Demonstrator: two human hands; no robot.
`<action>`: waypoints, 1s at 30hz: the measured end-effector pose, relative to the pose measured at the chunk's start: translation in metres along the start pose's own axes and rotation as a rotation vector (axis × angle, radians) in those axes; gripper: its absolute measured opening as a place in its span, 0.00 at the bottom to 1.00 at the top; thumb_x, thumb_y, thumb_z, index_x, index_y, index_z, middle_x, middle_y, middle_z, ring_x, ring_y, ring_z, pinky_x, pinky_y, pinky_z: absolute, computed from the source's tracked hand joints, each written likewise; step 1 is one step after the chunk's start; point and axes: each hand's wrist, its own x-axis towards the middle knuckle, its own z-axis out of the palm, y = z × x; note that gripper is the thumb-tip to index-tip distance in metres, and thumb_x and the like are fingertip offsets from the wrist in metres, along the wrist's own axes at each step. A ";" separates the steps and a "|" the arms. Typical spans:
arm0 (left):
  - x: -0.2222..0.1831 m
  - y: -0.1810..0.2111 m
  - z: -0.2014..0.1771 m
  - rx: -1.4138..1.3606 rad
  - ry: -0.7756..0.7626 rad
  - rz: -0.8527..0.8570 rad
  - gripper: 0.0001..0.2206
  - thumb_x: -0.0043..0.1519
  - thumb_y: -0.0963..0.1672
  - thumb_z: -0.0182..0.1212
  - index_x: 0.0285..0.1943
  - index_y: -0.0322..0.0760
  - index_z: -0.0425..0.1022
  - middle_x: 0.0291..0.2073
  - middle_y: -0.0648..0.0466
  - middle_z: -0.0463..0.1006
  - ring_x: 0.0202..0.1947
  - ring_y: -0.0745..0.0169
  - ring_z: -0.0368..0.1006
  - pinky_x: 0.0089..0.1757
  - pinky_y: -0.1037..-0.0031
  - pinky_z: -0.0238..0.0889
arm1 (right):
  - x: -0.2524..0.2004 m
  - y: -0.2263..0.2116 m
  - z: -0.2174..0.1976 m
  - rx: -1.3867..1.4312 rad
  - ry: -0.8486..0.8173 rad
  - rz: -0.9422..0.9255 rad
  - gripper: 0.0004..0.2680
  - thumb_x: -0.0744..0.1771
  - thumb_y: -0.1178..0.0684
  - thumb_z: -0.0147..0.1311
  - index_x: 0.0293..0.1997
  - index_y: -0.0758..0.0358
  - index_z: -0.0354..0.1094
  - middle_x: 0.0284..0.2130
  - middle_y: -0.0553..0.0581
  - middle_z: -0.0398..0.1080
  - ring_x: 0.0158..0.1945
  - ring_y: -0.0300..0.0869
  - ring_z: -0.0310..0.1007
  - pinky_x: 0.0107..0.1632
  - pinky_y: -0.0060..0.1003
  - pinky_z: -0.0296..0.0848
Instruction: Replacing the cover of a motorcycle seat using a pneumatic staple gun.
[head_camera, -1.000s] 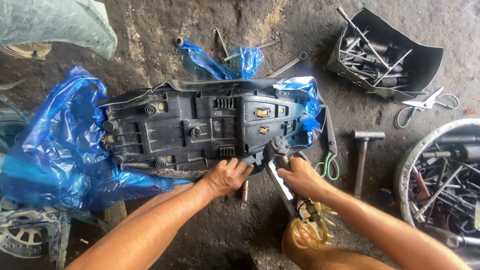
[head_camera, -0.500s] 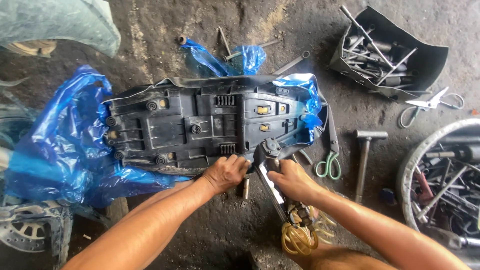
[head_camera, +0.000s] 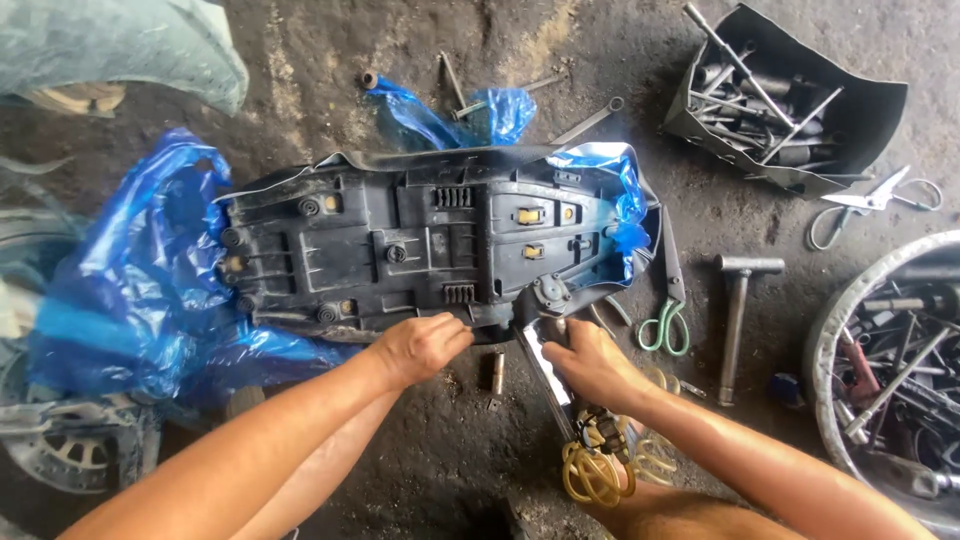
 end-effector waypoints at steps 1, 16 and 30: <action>0.001 -0.001 -0.001 0.009 -0.001 -0.001 0.08 0.56 0.39 0.59 0.42 0.32 0.77 0.33 0.52 0.76 0.35 0.60 0.75 0.35 0.73 0.74 | -0.001 -0.003 -0.001 0.001 0.000 -0.009 0.13 0.64 0.47 0.51 0.36 0.71 0.68 0.22 0.64 0.74 0.27 0.48 0.75 0.36 0.49 0.75; 0.000 -0.005 0.003 -0.032 0.064 -0.068 0.06 0.57 0.40 0.59 0.41 0.36 0.80 0.31 0.56 0.75 0.32 0.62 0.74 0.32 0.74 0.72 | -0.002 -0.024 0.019 0.016 0.009 -0.012 0.14 0.64 0.48 0.52 0.39 0.74 0.69 0.25 0.70 0.76 0.30 0.52 0.78 0.39 0.49 0.75; -0.006 -0.007 0.009 -0.086 0.072 -0.129 0.06 0.53 0.39 0.60 0.38 0.37 0.79 0.43 0.55 0.77 0.36 0.60 0.78 0.32 0.71 0.74 | 0.003 -0.022 0.025 -0.018 0.044 -0.090 0.14 0.64 0.47 0.53 0.38 0.74 0.69 0.25 0.71 0.74 0.32 0.54 0.77 0.39 0.50 0.74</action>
